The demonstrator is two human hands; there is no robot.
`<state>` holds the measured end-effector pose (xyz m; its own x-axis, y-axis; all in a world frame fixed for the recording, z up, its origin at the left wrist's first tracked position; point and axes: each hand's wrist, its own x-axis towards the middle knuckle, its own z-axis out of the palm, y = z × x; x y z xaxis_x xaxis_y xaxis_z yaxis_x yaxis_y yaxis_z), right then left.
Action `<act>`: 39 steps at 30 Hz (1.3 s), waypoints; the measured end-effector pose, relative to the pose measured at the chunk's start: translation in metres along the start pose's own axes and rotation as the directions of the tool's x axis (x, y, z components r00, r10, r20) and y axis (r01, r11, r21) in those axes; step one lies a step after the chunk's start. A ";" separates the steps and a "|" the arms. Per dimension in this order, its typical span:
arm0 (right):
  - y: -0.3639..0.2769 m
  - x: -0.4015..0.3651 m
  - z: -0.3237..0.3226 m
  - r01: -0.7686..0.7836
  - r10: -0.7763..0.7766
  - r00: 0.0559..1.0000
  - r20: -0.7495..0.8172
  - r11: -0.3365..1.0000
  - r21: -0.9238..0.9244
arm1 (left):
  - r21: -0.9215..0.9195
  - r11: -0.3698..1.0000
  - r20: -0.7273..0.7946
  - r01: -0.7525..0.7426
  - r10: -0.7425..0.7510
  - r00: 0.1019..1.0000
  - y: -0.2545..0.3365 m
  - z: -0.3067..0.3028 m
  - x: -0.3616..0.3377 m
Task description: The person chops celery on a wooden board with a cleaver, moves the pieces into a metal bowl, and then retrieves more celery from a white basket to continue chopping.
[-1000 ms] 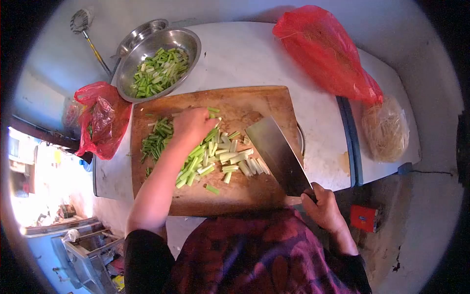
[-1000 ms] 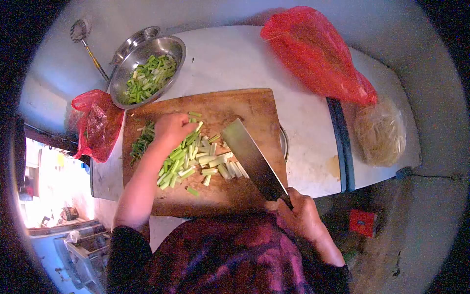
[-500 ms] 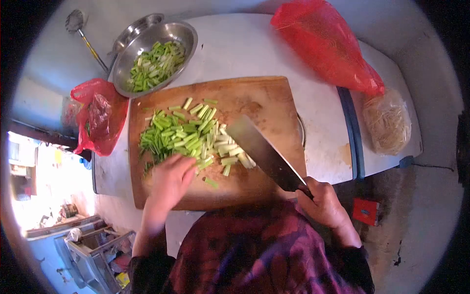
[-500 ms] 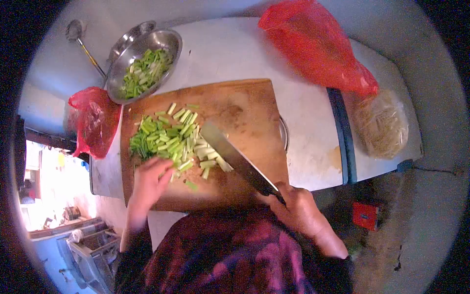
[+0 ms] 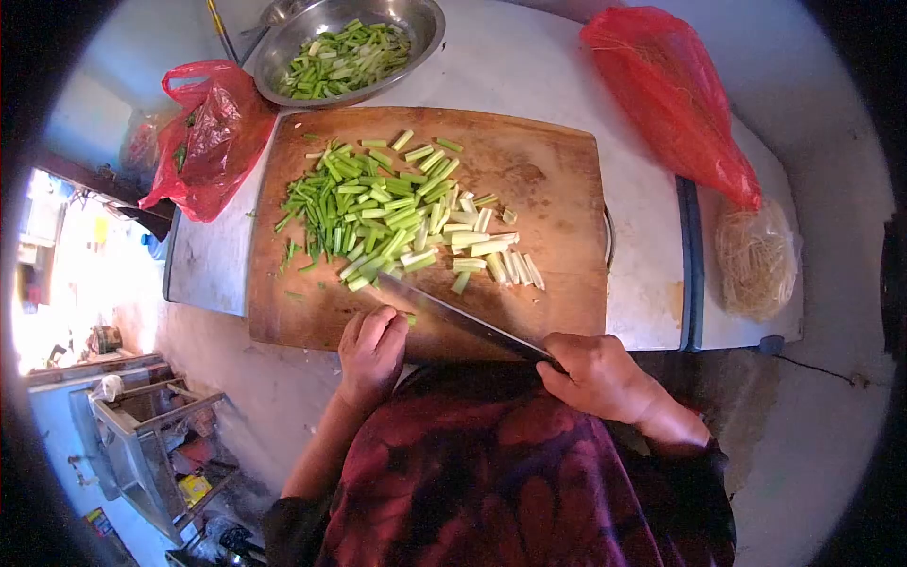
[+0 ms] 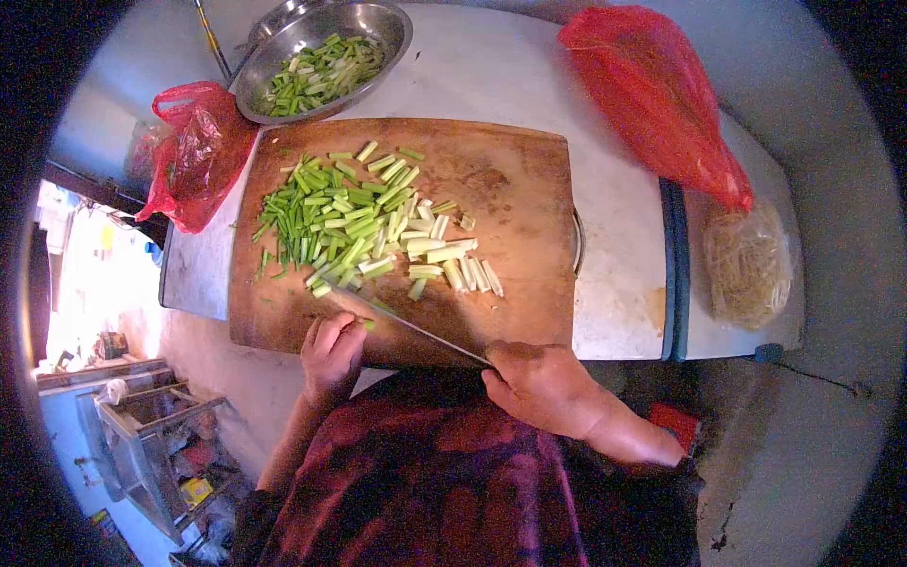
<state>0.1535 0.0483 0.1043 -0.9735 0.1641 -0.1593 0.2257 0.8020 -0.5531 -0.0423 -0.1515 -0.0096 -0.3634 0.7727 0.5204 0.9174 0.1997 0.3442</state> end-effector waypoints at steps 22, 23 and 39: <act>0.000 0.007 -0.010 0.066 -0.054 0.994 0.097 0.990 -0.121 | -0.023 1.000 -0.060 0.014 -0.015 0.998 0.000 0.004 -0.001; 0.001 0.007 -0.009 0.064 -0.053 0.995 0.089 0.990 -0.125 | -0.030 1.000 -0.072 0.008 -0.010 0.997 -0.001 0.006 -0.002; 0.018 -0.007 0.007 -0.226 0.230 0.971 -0.066 0.972 0.067 | 0.010 0.981 -0.150 0.193 -0.190 0.970 -0.015 0.004 0.002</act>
<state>0.1650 0.0573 0.0902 -0.8958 0.3817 -0.2277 0.4414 0.7040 -0.5564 -0.0561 -0.1510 -0.0165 -0.5510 0.6212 0.5572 0.8315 0.3516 0.4301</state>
